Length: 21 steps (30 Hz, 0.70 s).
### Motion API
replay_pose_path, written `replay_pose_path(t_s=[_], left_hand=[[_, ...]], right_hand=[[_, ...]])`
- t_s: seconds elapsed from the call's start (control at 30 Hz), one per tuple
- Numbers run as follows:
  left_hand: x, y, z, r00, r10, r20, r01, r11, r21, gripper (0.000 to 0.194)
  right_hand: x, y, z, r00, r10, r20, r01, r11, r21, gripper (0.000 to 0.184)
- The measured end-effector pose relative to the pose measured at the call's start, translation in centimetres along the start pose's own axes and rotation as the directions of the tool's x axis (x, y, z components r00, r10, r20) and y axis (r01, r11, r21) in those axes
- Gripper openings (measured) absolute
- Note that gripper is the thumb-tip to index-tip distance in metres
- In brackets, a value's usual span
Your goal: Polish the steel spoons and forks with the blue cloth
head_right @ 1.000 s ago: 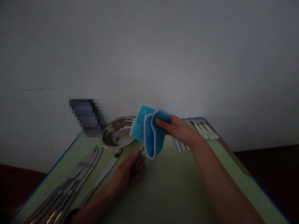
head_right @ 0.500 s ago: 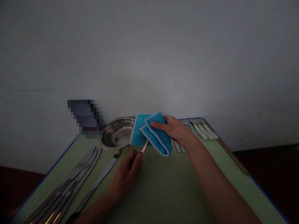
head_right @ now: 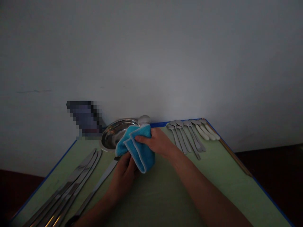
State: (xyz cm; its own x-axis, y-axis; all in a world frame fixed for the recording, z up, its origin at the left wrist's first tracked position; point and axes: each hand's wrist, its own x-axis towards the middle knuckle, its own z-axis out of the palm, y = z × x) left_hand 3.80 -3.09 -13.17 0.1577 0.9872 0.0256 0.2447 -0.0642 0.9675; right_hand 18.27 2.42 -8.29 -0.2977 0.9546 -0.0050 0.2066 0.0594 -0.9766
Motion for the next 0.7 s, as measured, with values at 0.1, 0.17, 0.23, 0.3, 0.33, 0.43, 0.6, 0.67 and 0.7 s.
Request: replay_pose_path(t_s=[0.1, 0.17, 0.23, 0.3, 0.33, 0.43, 0.6, 0.67, 0.7], left_hand=[[-0.1, -0.1, 0.0, 1.0, 0.013, 0.014, -0.014, 1.0, 0.023, 0.027], [-0.1, -0.1, 0.1, 1.0, 0.022, 0.02, -0.022, 0.999, 0.043, 0.028], [-0.2, -0.1, 0.2, 0.999, 0.028, 0.02, -0.03, 0.997, 0.064, 0.029], [-0.4, 0.1, 0.2, 0.999, 0.035, 0.034, -0.037, 0.996, 0.084, 0.029], [-0.5, 0.3, 0.2, 0.998, 0.038, 0.047, -0.042, 0.995, 0.092, 0.029], [-0.7, 0.9, 0.2, 0.993, 0.047, 0.112, -0.059, 0.992, 0.107, 0.029], [-0.8, 1.3, 0.1, 0.991, 0.044, 0.125, -0.057, 0.993, 0.103, 0.03], [-0.7, 0.9, 0.1, 0.994, 0.035, 0.104, -0.045, 0.995, 0.092, 0.031], [-0.7, 0.7, 0.1, 0.995, 0.03, 0.098, -0.039, 0.996, 0.084, 0.032]], right_hand=[[0.2, 0.1, -0.3, 0.991, 0.051, -0.12, -0.031, 0.986, 0.162, 0.032], [0.4, 0.2, -0.4, 0.974, 0.096, -0.207, -0.034, 0.958, 0.285, 0.032], [0.7, 0.2, -0.5, 0.954, 0.142, -0.266, -0.03, 0.921, 0.388, 0.032], [1.0, 0.1, -0.9, 0.936, 0.184, -0.3, -0.024, 0.885, 0.465, 0.032], [1.0, -0.1, -1.3, 0.93, 0.198, -0.31, -0.022, 0.871, 0.49, 0.031], [0.9, -0.7, -2.6, 0.921, 0.211, -0.328, -0.009, 0.852, 0.523, 0.026], [0.2, -1.3, -3.2, 0.976, 0.128, -0.178, -0.04, 0.902, 0.431, 0.028], [0.0, -1.4, -2.9, 0.986, 0.1, -0.131, -0.036, 0.909, 0.415, 0.028], [0.0, -1.4, -2.7, 0.988, 0.097, -0.118, -0.037, 0.903, 0.428, 0.027]])
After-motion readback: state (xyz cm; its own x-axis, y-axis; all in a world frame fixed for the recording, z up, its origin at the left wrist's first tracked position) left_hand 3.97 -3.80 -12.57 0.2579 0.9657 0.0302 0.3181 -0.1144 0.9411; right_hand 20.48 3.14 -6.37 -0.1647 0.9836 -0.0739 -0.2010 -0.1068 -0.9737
